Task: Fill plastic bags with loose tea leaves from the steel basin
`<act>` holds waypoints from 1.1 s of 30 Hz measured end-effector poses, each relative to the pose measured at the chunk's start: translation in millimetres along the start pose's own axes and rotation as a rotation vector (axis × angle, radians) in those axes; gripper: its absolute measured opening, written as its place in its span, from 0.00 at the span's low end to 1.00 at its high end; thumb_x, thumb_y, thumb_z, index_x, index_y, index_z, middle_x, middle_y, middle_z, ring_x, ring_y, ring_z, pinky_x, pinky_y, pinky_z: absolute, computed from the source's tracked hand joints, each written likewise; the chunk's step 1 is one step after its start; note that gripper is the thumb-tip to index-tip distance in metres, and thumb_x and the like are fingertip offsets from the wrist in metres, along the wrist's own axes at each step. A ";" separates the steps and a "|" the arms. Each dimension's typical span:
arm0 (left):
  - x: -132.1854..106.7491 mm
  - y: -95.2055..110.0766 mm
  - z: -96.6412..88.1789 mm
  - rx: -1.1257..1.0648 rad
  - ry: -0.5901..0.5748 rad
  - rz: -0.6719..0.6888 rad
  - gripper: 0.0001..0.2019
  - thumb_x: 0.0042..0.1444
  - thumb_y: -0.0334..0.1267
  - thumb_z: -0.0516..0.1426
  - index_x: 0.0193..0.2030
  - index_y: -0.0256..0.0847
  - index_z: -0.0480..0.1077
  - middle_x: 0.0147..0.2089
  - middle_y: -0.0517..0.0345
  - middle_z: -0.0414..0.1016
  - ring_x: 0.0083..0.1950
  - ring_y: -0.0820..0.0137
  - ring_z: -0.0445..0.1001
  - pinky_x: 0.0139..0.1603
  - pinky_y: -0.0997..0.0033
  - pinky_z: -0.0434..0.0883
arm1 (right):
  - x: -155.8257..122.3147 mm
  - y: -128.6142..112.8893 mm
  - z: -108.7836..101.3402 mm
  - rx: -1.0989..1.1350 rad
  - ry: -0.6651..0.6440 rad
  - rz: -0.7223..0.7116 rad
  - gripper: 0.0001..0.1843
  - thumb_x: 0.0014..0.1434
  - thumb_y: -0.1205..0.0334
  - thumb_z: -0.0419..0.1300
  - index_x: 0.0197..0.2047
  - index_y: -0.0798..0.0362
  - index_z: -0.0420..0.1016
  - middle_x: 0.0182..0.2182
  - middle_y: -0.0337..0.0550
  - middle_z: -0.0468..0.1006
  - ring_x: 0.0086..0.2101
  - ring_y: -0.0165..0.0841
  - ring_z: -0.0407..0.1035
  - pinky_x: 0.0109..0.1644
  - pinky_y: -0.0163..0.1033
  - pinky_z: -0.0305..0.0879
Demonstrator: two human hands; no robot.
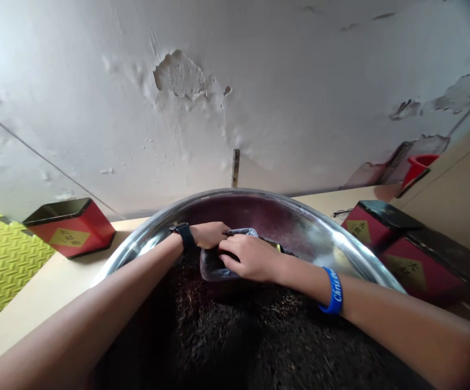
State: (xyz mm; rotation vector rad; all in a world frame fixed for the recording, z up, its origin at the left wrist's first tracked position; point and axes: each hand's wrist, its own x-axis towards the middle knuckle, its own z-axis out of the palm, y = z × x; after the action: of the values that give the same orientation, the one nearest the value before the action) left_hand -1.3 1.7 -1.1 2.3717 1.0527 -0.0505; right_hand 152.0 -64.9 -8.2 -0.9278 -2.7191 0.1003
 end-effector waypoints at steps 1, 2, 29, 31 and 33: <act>-0.2 -0.6 0.2 -0.014 0.000 0.003 0.13 0.53 0.36 0.47 0.35 0.34 0.70 0.34 0.55 0.75 0.30 0.73 0.66 0.27 0.79 0.60 | -0.6 0.5 0.3 0.002 0.010 0.007 0.14 0.59 0.58 0.44 0.36 0.56 0.67 0.35 0.45 0.72 0.36 0.32 0.64 0.40 0.37 0.57; -0.6 -1.2 0.2 -0.019 0.001 0.015 0.13 0.53 0.36 0.47 0.35 0.34 0.71 0.34 0.55 0.75 0.30 0.73 0.67 0.28 0.79 0.60 | -1.3 0.8 0.4 0.003 0.019 0.014 0.14 0.59 0.58 0.45 0.37 0.55 0.67 0.35 0.44 0.72 0.36 0.32 0.64 0.40 0.38 0.57; -6.3 -2.4 -6.1 0.145 0.220 0.065 0.15 0.52 0.30 0.45 0.42 0.38 0.69 0.42 0.54 0.73 0.39 0.69 0.70 0.38 0.74 0.63 | -17.1 -54.9 76.5 0.427 -1.027 -0.432 0.36 0.38 0.43 0.60 0.48 0.56 0.66 0.41 0.48 0.73 0.38 0.35 0.68 0.35 0.34 0.64; -5.6 -3.6 -5.8 0.128 0.206 0.079 0.15 0.52 0.30 0.45 0.41 0.38 0.69 0.42 0.55 0.73 0.39 0.69 0.70 0.39 0.74 0.63 | -17.0 -62.0 73.1 0.362 -1.052 -0.475 0.29 0.42 0.48 0.60 0.46 0.53 0.66 0.39 0.44 0.74 0.34 0.33 0.69 0.32 0.33 0.63; -4.8 -3.5 -5.0 0.111 0.200 0.090 0.14 0.52 0.31 0.46 0.41 0.39 0.69 0.43 0.55 0.73 0.40 0.69 0.69 0.40 0.74 0.63 | -16.2 -63.3 59.6 0.290 -0.947 -0.471 0.23 0.47 0.50 0.56 0.45 0.50 0.67 0.35 0.40 0.75 0.31 0.32 0.68 0.30 0.34 0.61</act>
State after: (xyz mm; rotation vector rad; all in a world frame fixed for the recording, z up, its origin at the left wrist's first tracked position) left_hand -7.9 2.8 2.7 2.5639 1.0565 0.1682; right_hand 110.8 -123.8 -59.8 -0.1110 -3.5103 1.0339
